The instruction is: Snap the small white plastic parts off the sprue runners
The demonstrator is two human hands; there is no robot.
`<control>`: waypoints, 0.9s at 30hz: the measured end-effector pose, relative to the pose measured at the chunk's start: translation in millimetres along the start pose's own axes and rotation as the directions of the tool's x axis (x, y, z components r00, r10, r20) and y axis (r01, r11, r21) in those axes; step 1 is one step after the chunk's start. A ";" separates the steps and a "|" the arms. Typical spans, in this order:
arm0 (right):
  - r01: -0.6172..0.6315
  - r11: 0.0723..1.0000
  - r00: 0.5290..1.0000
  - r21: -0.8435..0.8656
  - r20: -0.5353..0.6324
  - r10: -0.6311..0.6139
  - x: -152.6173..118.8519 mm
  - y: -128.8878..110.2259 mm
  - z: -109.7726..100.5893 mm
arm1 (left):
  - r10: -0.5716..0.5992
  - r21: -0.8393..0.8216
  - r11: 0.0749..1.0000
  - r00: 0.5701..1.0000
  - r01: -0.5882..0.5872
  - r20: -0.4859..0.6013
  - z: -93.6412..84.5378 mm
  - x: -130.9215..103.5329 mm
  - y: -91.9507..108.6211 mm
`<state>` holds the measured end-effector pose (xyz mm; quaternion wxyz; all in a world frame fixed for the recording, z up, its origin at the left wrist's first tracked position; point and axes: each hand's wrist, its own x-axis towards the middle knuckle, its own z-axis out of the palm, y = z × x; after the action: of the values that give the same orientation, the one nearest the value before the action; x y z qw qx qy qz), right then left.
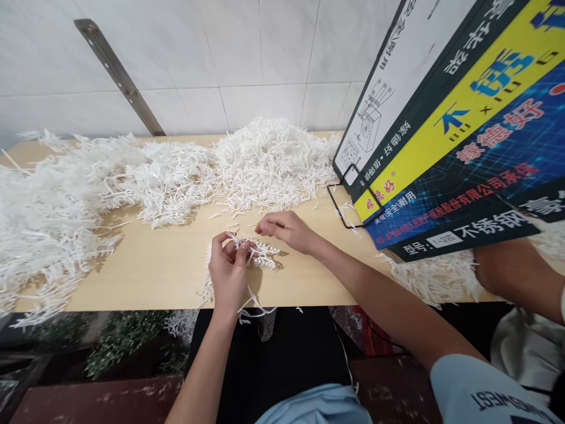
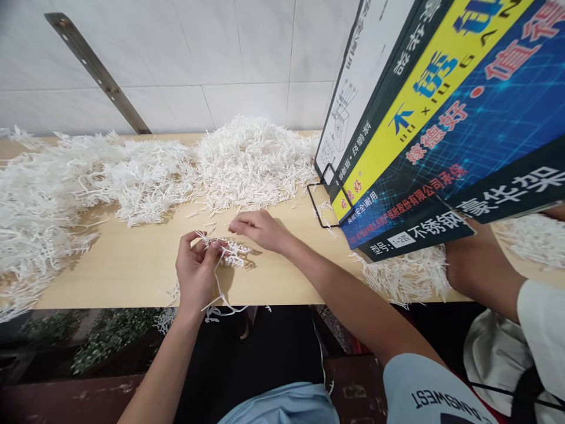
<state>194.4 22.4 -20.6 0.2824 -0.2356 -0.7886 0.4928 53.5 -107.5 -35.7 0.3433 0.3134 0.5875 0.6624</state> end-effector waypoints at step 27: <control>-0.001 0.987 0.998 -0.162 0.067 0.012 1.5 1.4 7.7 | 0.048 0.364 0.929 0.996 -0.075 0.080 0.0 0.0 5.7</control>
<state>188.2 18.9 -24.3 0.2339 -0.2435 -0.8344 0.4356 53.1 -108.0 -30.1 0.2783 0.4132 0.6782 0.5403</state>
